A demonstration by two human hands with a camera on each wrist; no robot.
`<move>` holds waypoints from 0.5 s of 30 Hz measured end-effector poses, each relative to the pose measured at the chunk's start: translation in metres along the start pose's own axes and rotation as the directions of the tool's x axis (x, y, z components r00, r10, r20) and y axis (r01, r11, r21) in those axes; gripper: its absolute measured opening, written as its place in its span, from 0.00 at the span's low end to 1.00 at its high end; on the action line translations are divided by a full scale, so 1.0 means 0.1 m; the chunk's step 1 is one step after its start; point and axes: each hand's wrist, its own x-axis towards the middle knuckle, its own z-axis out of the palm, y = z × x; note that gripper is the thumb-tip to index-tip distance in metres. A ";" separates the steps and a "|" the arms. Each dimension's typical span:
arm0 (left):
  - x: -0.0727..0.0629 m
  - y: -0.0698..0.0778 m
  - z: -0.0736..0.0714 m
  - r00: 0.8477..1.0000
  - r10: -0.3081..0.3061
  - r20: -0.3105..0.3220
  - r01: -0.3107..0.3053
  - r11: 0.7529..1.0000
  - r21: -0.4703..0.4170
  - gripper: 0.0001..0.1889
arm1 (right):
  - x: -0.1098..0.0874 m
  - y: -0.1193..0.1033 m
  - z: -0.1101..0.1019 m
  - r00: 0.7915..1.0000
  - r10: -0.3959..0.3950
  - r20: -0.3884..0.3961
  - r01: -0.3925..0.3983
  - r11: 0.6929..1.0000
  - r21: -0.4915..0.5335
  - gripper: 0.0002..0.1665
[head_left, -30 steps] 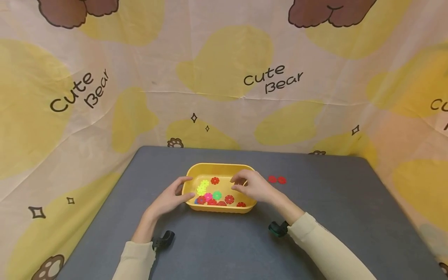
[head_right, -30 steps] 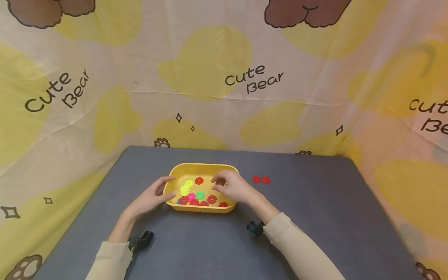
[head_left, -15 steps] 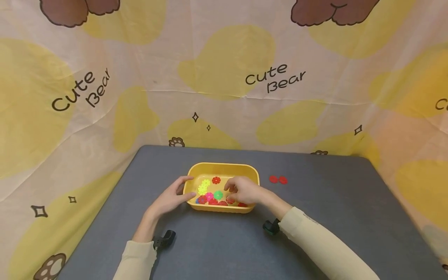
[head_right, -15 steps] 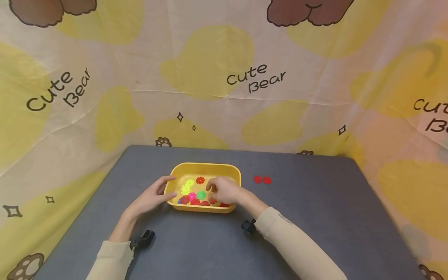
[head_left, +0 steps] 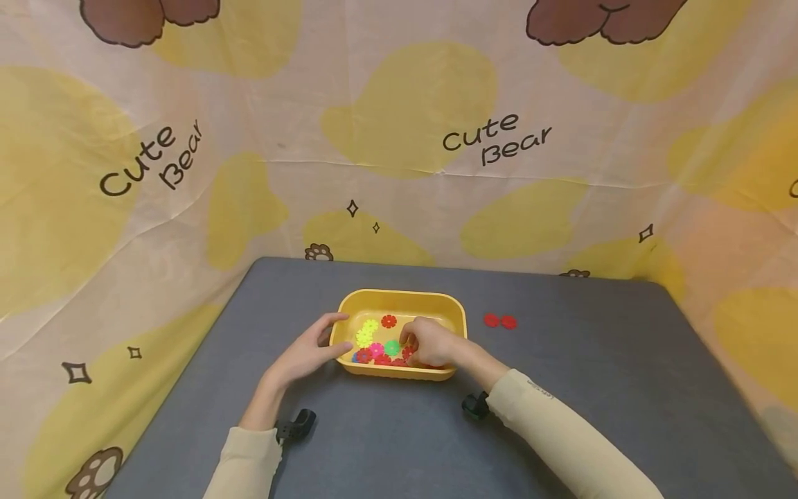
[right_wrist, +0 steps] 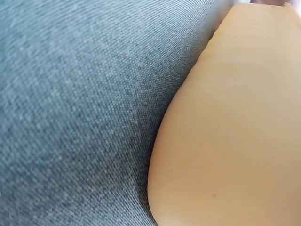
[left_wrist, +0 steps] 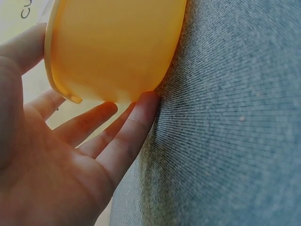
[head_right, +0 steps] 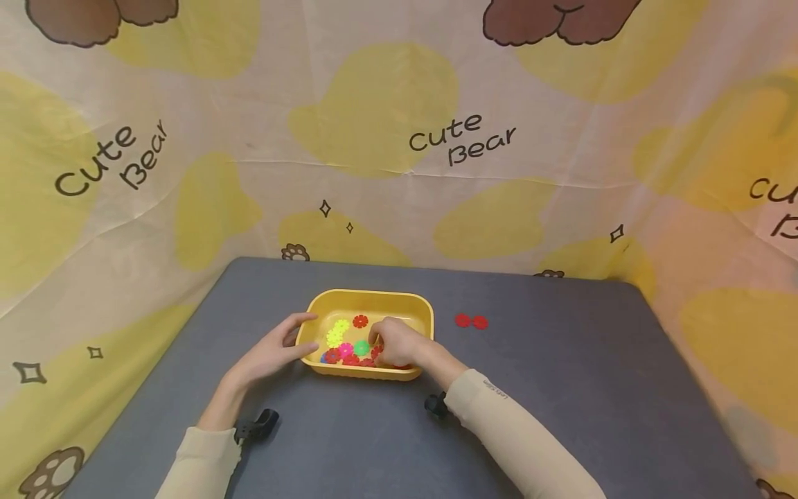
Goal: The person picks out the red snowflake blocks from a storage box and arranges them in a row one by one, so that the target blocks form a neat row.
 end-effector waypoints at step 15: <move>0.02 0.00 0.01 1.000 0.003 0.002 -0.003 1.000 -0.005 0.35 | 0.10 0.02 0.05 0.999 0.041 -0.029 -0.041 0.999 -0.011 0.12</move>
